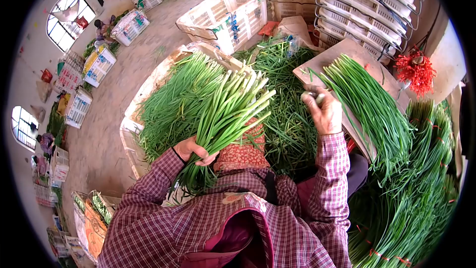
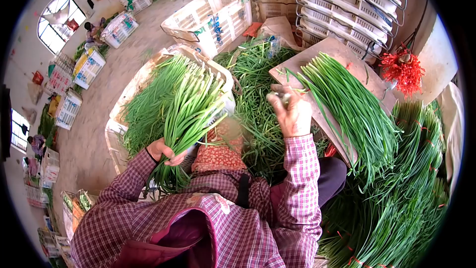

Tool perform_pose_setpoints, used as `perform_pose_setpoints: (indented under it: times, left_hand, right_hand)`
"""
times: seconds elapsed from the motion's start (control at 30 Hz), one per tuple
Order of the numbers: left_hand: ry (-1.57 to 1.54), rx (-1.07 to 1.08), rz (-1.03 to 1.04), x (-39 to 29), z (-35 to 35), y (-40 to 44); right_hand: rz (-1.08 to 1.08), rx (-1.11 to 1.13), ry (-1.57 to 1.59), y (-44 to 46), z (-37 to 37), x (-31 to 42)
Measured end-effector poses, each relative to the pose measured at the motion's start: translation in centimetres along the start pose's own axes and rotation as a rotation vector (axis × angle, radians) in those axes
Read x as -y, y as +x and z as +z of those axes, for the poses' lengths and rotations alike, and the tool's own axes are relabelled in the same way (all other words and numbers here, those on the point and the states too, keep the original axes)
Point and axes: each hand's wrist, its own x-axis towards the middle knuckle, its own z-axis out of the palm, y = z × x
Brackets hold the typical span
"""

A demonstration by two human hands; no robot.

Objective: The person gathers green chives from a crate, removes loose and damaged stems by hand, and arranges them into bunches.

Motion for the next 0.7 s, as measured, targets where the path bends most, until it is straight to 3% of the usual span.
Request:
perform_pose_setpoints:
  times: [0.03, 0.1, 0.17, 0.33, 0.43, 0.7]
  left_hand:
    - [0.0, 0.001, -0.001, -0.1, 0.1, 0.0]
    - [-0.002, 0.022, -0.022, -0.2, 0.4, 0.3]
    - [0.003, 0.017, -0.026, -0.3, 0.8, 0.6]
    - [0.026, 0.008, -0.027, -0.2, 0.9, 0.8]
    - [-0.006, 0.015, -0.025, 0.0, 0.8, 0.9]
    - [-0.1, 0.103, 0.001, 0.2, 1.0, 1.4]
  right_hand:
    - [-0.107, 0.027, 0.009, -0.2, 0.2, 1.3]
    - [0.173, 0.203, 0.355, -0.9, 1.1, 2.8]
    - [0.22, 0.288, 0.508, -1.2, 2.0, 3.4]
    - [0.155, 0.256, 0.356, -1.2, 2.4, 5.0]
    - [-0.089, 0.0, 0.118, -0.4, 1.8, 4.6]
    - [-0.066, -0.255, -0.138, -0.2, 0.3, -0.1]
